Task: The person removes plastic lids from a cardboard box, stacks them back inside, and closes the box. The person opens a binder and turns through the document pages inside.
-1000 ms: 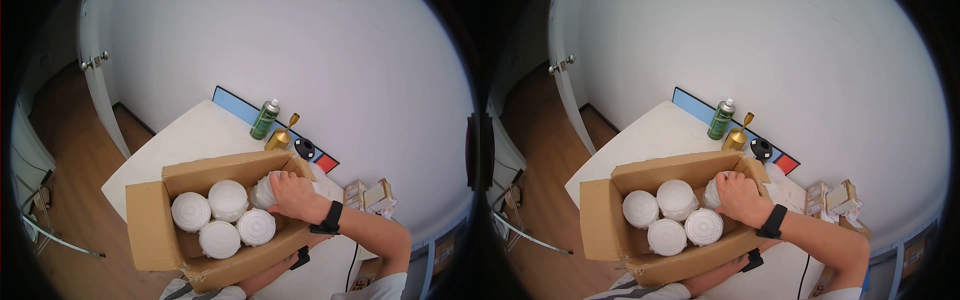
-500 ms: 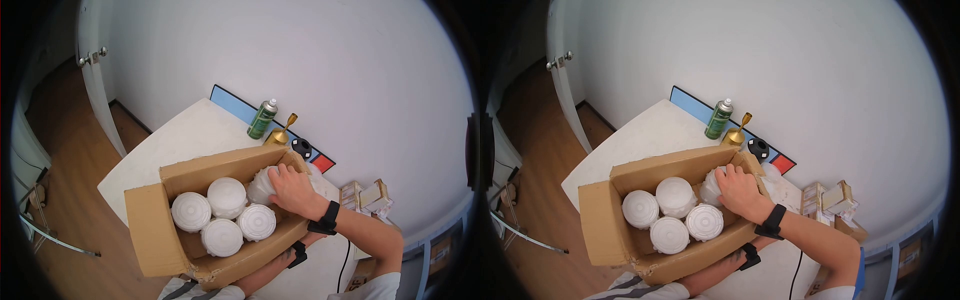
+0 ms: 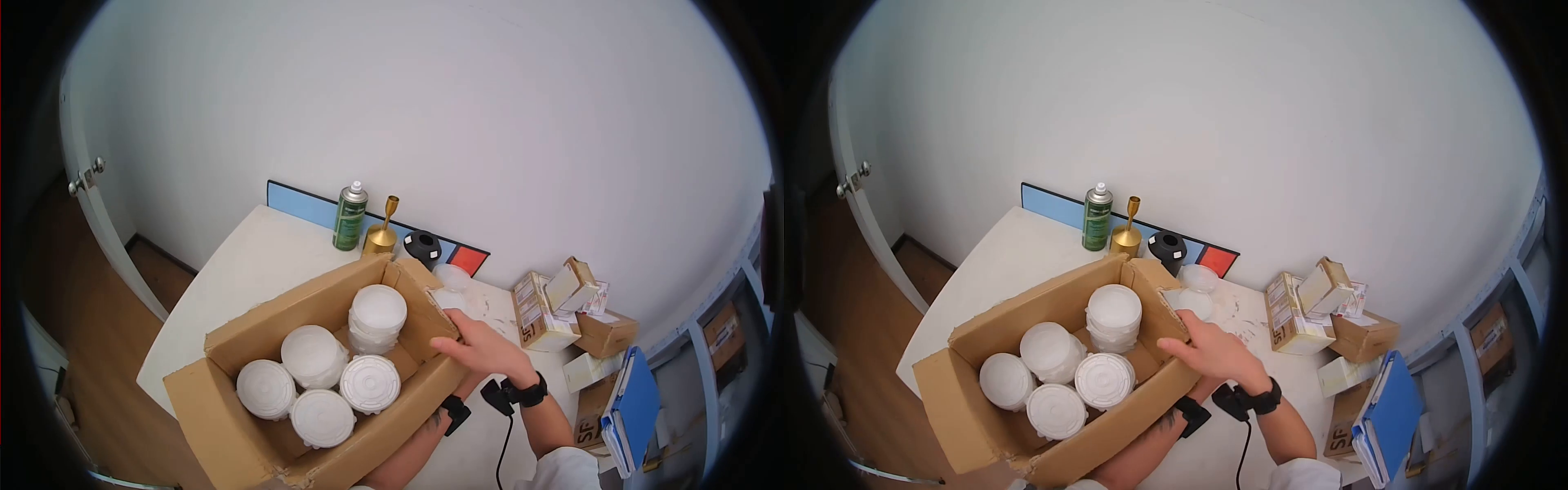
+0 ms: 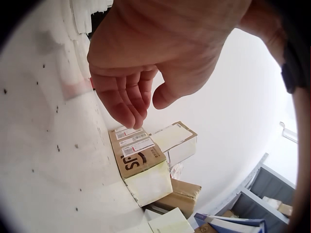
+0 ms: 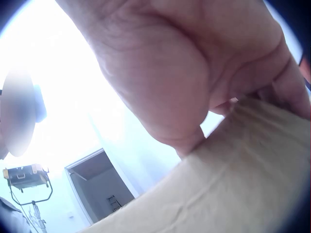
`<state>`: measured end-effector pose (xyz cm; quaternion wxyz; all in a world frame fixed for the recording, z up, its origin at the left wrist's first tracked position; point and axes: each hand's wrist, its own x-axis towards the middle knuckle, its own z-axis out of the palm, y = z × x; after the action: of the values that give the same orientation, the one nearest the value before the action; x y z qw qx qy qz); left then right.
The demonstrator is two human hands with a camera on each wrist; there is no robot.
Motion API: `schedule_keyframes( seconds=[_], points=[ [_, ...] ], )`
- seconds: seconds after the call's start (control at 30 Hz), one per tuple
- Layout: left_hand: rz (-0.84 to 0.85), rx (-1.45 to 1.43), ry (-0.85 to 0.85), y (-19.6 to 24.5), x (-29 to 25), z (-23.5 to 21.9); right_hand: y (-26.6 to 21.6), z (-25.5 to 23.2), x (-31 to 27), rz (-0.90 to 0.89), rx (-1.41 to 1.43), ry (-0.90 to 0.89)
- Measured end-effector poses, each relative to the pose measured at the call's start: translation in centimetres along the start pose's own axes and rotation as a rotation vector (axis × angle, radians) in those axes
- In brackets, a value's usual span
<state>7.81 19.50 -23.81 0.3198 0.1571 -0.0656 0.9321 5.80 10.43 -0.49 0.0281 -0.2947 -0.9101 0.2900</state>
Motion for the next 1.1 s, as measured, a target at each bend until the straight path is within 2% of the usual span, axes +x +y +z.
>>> schedule_keyframes(
  seconds=[0.1,0.17,0.2,0.23,0.27,0.3,0.33,0.37,0.4,0.43,0.47,0.5,0.53,0.57,0.63,0.7,0.77,0.8,0.87,0.9,0.93,0.97,1.0,1.03,1.1],
  points=[
    [-0.033,-0.006,0.005,-2.0,-2.2,-1.2,-0.3,1.5,-2.8,0.058,-0.092,0.081],
    [-0.052,0.001,0.009,-3.1,-3.6,-2.1,0.1,0.6,-3.7,-0.009,-0.355,0.038],
    [-0.066,0.011,0.005,-1.0,-2.6,0.2,3.4,0.5,-2.8,-0.123,-0.075,0.116],
    [-0.100,0.848,-0.165,3.1,-0.4,4.9,5.2,-0.6,-1.7,0.003,0.097,0.110],
    [-0.117,1.684,-0.339,5.5,0.8,7.5,6.8,-2.1,-0.2,0.127,0.268,0.099],
    [0.106,2.006,-0.426,5.0,0.6,5.6,9.1,-3.0,1.5,0.185,0.191,0.195],
    [0.028,2.069,-0.402,5.5,0.4,5.7,11.7,-3.4,3.4,0.239,0.113,0.295],
    [-0.048,2.132,-0.374,6.0,0.3,5.8,14.4,-3.2,5.3,0.226,0.120,0.302],
    [-0.030,2.142,-0.376,6.1,0.3,5.3,17.1,-2.8,7.6,0.128,-0.004,0.334],
    [-0.097,2.174,-0.360,6.0,0.4,4.4,19.0,-2.3,10.0,0.029,-0.128,0.365],
    [-0.165,2.203,-0.340,6.0,0.5,3.6,20.2,-1.4,12.2,0.013,-0.123,0.371],
    [-0.152,2.211,-0.335,6.1,0.6,2.9,20.9,-0.2,14.1,-0.060,-0.227,0.398],
    [-0.216,2.250,-0.378,6.3,0.5,2.5,21.2,0.7,15.6,-0.129,-0.330,0.424],
    [-0.285,2.287,-0.421,6.4,0.4,2.0,21.5,1.3,17.0,-0.136,-0.325,0.424],
    [-0.325,2.298,-0.440,6.3,0.4,1.7,21.6,2.0,19.1,0.006,-0.208,0.232],
    [-0.364,2.309,-0.449,6.8,0.8,2.2,21.5,3.0,19.5,0.014,-0.261,0.253],
    [-0.406,2.286,-0.424,7.6,1.2,4.6,21.4,3.3,18.6,0.015,-0.384,0.248],
    [-0.412,2.283,-0.423,7.5,1.7,4.6,21.5,3.4,17.4,-0.009,-0.398,0.250],
    [-0.562,2.067,-0.283,6.8,2.2,4.7,21.0,3.1,13.6,-0.001,-0.395,0.209],
    [-0.572,2.060,-0.296,6.9,2.3,6.1,21.1,3.1,11.9,-0.002,-0.390,0.171],
    [-0.423,1.969,-0.301,7.3,2.3,8.4,22.2,3.4,10.1,-0.067,-0.370,0.181],
    [-0.276,1.872,-0.302,7.5,2.1,9.7,23.3,3.5,8.2,-0.058,-0.370,0.186],
    [-0.176,1.994,-0.400,7.1,2.0,9.3,23.6,3.5,5.7,-0.068,-0.348,0.155],
    [-0.181,1.992,-0.414,7.0,1.7,9.2,23.1,3.5,3.2,-0.077,-0.323,0.126],
    [0.226,2.127,-0.406,7.0,1.4,8.7,21.1,3.2,-2.0,-0.060,-0.327,0.125]
  ],
)
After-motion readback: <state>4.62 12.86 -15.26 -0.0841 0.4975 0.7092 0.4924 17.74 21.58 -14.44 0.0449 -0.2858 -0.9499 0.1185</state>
